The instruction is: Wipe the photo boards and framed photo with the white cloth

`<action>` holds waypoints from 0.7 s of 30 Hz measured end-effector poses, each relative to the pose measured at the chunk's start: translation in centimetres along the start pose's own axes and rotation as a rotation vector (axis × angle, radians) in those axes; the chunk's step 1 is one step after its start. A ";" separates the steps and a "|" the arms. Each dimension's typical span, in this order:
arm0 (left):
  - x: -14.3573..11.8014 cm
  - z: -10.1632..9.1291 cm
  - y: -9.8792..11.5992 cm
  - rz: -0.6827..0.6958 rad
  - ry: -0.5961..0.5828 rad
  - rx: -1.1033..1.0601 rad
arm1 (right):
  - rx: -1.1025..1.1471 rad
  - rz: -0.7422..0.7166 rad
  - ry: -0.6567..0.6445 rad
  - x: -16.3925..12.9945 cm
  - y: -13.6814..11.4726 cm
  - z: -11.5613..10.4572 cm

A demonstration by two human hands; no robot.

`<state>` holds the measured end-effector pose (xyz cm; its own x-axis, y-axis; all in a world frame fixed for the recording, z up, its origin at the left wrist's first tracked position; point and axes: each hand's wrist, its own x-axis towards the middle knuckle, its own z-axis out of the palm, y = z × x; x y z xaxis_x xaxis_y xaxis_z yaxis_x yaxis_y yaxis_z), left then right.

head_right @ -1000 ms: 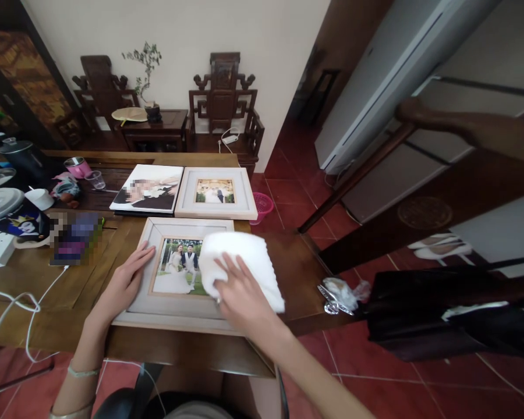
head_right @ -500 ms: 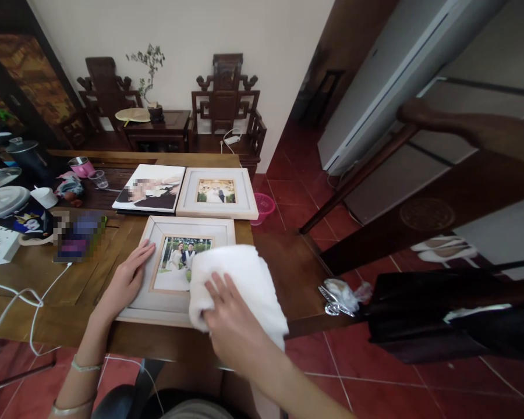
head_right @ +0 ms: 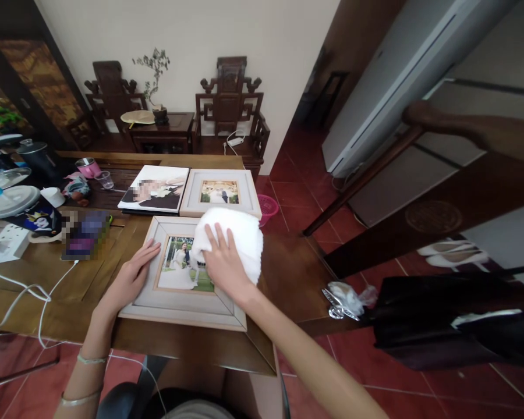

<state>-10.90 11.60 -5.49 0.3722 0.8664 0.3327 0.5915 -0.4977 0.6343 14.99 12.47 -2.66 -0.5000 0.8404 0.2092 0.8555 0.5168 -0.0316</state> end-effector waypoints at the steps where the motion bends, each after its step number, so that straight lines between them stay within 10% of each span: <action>1: 0.0 0.1 0.0 -0.004 0.011 -0.003 | -0.018 -0.004 0.008 0.8 0.3 0.1; 14: -0.1 0.5 0.0 -0.012 0.058 0.034 | 0.245 -0.279 -0.352 -8.3 -5.1 -5.5; 21: 0.1 0.5 -0.2 -0.009 0.022 0.074 | 0.195 -0.109 -0.187 -3.5 -3.4 -1.1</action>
<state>-10.66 11.73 -5.94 0.3511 0.8713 0.3428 0.6463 -0.4904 0.5846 13.96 7.62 -2.20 -0.6191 0.7844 0.0383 0.7625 0.6121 -0.2097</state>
